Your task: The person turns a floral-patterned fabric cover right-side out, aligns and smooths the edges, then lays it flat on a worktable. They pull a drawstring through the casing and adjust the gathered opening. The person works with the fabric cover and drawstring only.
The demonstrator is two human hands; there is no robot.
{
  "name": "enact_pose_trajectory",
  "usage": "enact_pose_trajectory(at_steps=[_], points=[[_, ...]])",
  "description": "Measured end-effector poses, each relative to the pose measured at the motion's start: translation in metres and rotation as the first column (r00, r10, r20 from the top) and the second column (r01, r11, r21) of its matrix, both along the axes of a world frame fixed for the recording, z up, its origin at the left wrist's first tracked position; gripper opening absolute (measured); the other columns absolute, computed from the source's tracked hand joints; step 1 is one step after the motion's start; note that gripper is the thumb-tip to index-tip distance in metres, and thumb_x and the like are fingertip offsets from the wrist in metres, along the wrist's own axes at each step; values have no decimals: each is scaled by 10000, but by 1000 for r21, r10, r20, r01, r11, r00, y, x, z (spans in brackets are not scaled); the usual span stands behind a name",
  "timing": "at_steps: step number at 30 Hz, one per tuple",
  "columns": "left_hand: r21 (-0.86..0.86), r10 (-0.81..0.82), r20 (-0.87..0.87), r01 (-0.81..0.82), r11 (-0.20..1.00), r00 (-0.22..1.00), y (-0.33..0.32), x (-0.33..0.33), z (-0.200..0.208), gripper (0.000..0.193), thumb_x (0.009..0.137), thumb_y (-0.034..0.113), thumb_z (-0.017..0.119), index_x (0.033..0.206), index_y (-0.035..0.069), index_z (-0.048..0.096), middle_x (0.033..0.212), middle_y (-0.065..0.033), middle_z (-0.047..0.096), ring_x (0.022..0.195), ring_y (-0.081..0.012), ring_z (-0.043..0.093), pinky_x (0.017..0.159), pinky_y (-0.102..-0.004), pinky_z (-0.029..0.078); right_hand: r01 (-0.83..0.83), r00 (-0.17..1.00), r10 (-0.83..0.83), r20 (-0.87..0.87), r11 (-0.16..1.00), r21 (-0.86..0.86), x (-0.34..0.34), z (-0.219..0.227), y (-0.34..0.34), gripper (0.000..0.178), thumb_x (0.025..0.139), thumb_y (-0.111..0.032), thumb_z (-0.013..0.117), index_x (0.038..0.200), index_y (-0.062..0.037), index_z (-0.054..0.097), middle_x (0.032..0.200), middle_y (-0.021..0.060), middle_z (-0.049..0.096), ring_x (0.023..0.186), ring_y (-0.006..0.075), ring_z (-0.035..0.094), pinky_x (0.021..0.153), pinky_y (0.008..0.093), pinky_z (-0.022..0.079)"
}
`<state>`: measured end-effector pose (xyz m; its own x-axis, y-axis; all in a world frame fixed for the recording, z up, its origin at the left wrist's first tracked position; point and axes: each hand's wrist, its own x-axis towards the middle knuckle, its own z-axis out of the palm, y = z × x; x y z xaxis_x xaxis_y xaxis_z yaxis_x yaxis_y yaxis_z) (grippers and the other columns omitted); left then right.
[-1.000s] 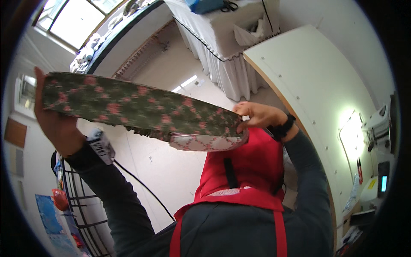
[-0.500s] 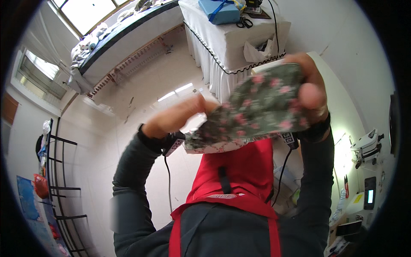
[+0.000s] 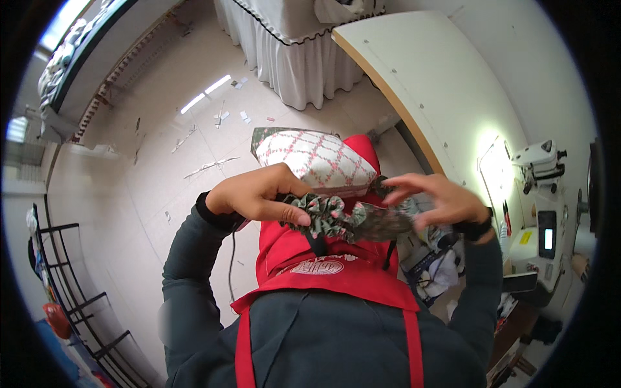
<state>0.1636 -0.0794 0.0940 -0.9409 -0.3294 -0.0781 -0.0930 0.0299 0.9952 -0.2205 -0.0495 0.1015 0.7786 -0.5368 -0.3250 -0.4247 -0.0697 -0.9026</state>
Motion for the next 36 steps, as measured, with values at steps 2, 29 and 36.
enact_pose_trajectory(at_steps=[2,29,36], points=[[-91,7,-35,-10,996,999,-4,-3,-4,374,924,292,707,764,-30,601,579,-26,489,556,-94,426,515,-301,355,-69,990,58,126,994,88,38,-20,14,616,845,-246,792,1337,4,518,1151,132,702,1075,212,671,929,345,505],[-585,813,-91,-691,424,575,-1,19,-99,345,1002,197,563,772,-30,683,558,-199,529,422,-293,507,443,-351,408,11,964,-89,-251,955,-296,-18,-48,57,425,778,-421,819,608,-76,637,537,35,593,492,200,563,640,344,426],[-473,765,0,-674,567,644,12,-5,-95,415,1014,219,557,683,-27,604,511,-168,428,411,-256,393,438,-353,371,28,708,-214,-673,961,-276,-56,-79,74,459,729,-465,810,920,-55,728,942,85,667,1016,248,599,1093,496,271]])
